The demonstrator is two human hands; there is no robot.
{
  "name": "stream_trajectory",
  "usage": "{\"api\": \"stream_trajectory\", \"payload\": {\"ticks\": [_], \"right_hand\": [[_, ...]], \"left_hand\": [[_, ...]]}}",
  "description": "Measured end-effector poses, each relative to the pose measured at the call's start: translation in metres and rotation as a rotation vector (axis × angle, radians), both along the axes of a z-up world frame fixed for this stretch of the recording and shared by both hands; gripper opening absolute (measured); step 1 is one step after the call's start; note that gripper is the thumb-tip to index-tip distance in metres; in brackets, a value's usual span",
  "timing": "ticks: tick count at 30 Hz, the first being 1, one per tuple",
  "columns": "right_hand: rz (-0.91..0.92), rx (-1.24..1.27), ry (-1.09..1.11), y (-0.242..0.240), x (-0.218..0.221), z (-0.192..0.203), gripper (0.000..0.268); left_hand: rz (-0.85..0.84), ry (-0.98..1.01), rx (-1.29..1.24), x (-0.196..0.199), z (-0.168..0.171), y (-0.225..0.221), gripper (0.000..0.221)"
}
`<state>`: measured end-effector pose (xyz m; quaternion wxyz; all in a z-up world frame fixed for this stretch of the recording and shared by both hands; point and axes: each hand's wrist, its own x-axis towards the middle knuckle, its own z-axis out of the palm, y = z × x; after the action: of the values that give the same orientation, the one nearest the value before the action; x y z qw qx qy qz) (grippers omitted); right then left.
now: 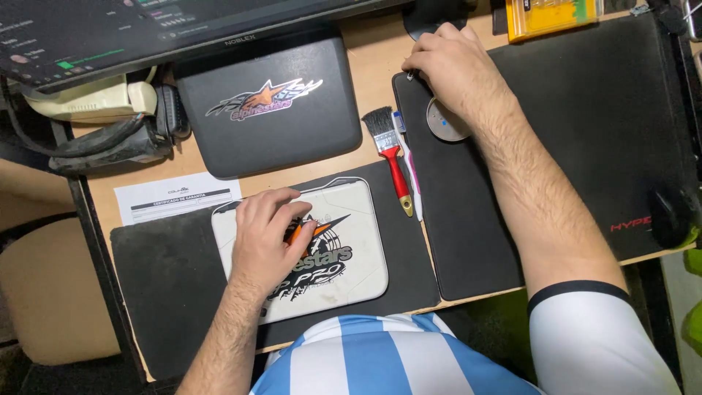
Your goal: Repairing a laptop by unscrewing the back cover, removing a component, reassembling, and testing the keyboard.
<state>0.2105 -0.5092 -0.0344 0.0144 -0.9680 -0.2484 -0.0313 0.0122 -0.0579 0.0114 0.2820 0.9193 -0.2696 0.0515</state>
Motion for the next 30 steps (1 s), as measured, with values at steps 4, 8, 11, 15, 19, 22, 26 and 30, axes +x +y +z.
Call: {"api": "stream_trajectory", "payload": {"ticks": [4, 8, 11, 15, 19, 22, 26, 30], "right_hand": [[-0.02, 0.053, 0.056, -0.002, 0.006, 0.003, 0.015], [0.019, 0.135, 0.027, -0.008, -0.009, 0.014, 0.01], [-0.004, 0.366, 0.056, -0.01, -0.045, 0.048, 0.009], [-0.11, 0.384, 0.106, -0.014, -0.09, 0.076, 0.011], [-0.226, 0.331, 0.114, -0.006, -0.116, 0.074, 0.032], [-0.258, 0.466, 0.077, -0.011, -0.122, 0.062, 0.042], [-0.29, 0.529, 0.023, -0.024, -0.129, 0.046, 0.035], [-0.342, 0.639, -0.008, -0.027, -0.125, 0.04, 0.025]], "left_hand": [[0.002, 0.0, 0.002, 0.001, 0.0, -0.001, 0.023], [0.004, 0.008, 0.001, 0.001, 0.0, -0.001, 0.022], [0.008, 0.014, 0.006, 0.0, 0.0, -0.001, 0.023], [0.009, 0.018, 0.009, 0.0, 0.001, -0.001, 0.023], [0.067, 0.12, 0.067, -0.003, -0.011, 0.002, 0.027], [0.067, 0.115, 0.065, -0.003, -0.011, 0.003, 0.026], [0.063, 0.105, 0.064, -0.004, -0.013, 0.003, 0.025], [0.043, 0.058, 0.047, -0.002, -0.005, 0.0, 0.025]]}}
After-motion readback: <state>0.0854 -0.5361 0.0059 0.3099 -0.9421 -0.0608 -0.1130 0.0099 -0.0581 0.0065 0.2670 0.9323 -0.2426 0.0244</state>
